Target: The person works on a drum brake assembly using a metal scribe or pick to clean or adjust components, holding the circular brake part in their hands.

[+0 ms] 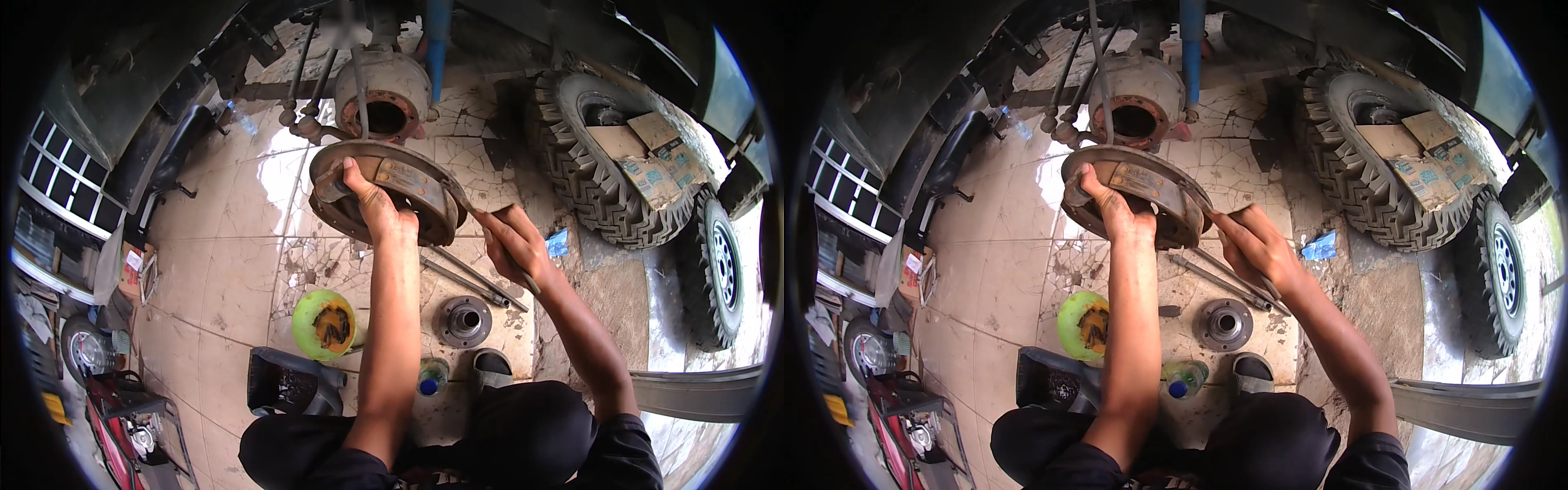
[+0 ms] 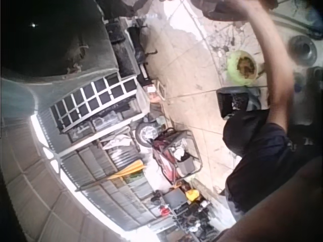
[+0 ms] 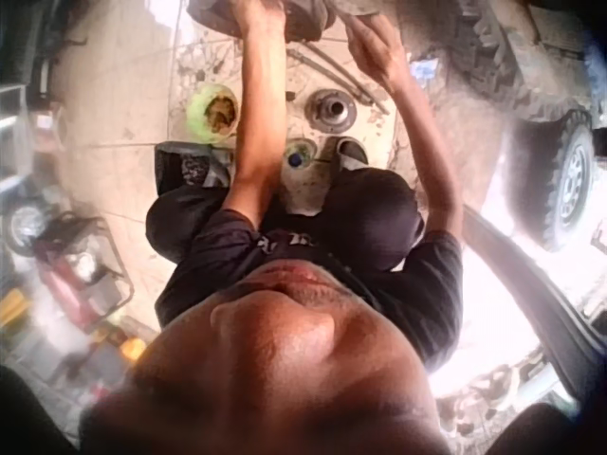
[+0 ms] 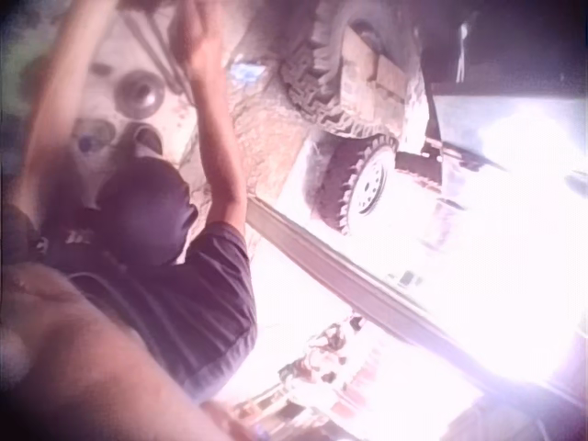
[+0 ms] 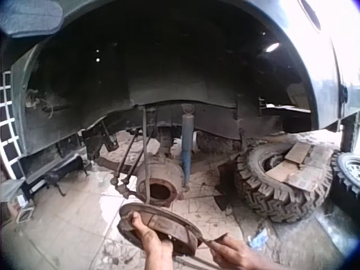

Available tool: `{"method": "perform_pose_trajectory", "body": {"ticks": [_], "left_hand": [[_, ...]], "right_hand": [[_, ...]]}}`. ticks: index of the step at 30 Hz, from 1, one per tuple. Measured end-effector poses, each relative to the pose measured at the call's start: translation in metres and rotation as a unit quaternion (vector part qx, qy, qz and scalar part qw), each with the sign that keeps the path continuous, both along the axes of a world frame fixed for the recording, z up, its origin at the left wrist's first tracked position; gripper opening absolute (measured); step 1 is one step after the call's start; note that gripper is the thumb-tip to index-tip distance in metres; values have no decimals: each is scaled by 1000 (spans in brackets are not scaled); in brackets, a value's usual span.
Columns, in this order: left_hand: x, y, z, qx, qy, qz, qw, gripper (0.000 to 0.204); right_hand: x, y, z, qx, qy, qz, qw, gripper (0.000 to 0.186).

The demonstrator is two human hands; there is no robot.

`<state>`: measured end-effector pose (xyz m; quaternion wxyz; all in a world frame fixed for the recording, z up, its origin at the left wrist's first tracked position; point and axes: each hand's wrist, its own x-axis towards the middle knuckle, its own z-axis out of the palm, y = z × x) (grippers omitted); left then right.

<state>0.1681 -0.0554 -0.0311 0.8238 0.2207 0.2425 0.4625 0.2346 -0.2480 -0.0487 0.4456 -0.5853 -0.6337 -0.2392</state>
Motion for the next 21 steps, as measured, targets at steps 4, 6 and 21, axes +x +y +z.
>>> {"method": "perform_pose_trajectory", "body": {"ticks": [4, 6, 21], "left_hand": [[1, -6, 0, 9, 18, -7, 1000, 80], [-2, -3, -7, 18, 5, -47, 999, 79], [-10, 2, 2, 0, -15, -31, 999, 78]], "right_hand": [[-3, 14, -2, 22, -8, 5, 1000, 39], [-8, 42, 16, 49, -13, 33, 998, 41], [-26, -5, -31, 17, 15, -39, 999, 46]]}}
